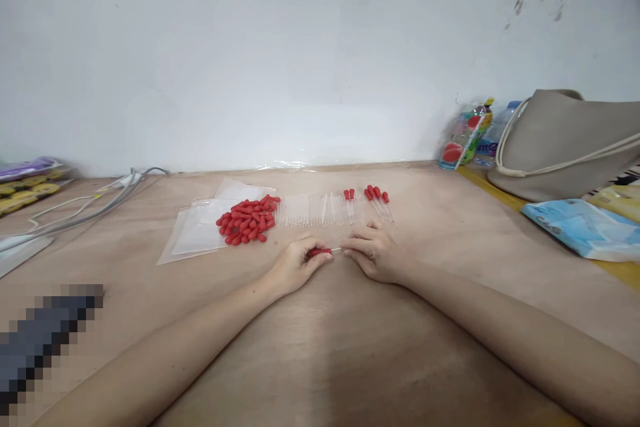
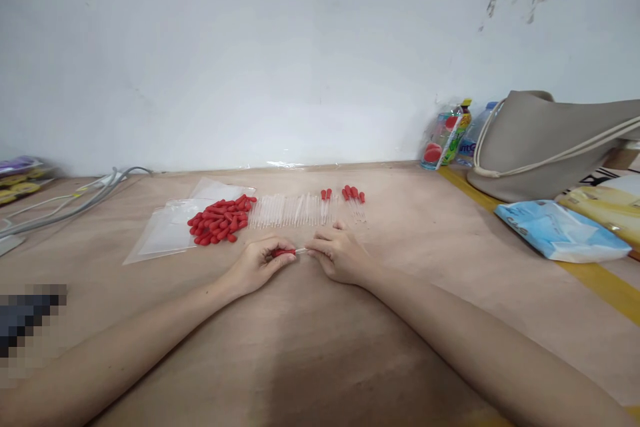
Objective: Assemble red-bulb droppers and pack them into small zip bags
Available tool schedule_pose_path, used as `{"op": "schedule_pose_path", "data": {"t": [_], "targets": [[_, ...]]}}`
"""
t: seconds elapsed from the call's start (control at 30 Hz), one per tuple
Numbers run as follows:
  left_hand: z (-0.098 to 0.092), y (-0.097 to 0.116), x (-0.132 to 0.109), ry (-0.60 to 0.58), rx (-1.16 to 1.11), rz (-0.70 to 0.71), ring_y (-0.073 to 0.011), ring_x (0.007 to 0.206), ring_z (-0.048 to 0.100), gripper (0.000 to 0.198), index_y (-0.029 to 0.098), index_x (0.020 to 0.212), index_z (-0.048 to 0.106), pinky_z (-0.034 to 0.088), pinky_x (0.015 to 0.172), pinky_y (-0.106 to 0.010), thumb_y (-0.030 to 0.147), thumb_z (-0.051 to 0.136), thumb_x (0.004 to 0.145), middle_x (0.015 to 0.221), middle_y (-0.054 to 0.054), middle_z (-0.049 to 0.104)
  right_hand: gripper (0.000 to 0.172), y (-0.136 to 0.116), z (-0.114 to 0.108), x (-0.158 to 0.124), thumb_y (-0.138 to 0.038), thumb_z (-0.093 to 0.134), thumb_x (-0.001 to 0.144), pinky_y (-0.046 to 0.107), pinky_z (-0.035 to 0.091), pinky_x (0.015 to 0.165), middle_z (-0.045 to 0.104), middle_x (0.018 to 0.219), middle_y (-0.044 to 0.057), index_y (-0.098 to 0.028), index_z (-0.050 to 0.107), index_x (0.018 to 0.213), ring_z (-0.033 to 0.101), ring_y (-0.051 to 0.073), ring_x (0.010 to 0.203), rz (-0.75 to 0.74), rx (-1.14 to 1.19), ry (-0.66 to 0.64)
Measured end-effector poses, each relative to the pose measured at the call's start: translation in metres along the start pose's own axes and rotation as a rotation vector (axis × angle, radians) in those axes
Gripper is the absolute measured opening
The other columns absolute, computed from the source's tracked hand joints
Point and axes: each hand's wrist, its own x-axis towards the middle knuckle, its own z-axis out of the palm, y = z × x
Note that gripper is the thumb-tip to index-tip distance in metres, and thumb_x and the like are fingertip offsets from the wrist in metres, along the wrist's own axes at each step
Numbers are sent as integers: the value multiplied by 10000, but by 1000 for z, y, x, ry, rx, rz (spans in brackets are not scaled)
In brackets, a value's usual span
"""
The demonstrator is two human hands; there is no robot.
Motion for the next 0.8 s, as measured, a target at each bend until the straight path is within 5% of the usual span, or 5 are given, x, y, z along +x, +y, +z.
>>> {"op": "schedule_pose_path", "data": {"t": [0.37,0.67,0.8], "targets": [[3,-2,-3,-21,68,116,-139,722,539,156,158,854,592,439,658,-258,280,498,827,795,-39,579,279,-15,1,6,-225,363,875,289,261,665,565,616,9,-155,561,692,430,100,538,33,-57,-83],[0,-2,2,41,170,191,-142,726,543,122,161,860,572,448,673,-271,263,534,807,788,-32,578,256,-17,-3,14,-213,356,883,287,338,699,579,734,44,-151,562,744,491,131,664,110,23,-194],[-5,-1,1,128,165,132,-142,767,538,421,188,1112,469,475,654,-271,316,619,740,993,-58,532,189,-8,-13,15,-176,387,847,264,390,681,597,853,71,-154,573,874,531,148,762,225,139,-152]]}}
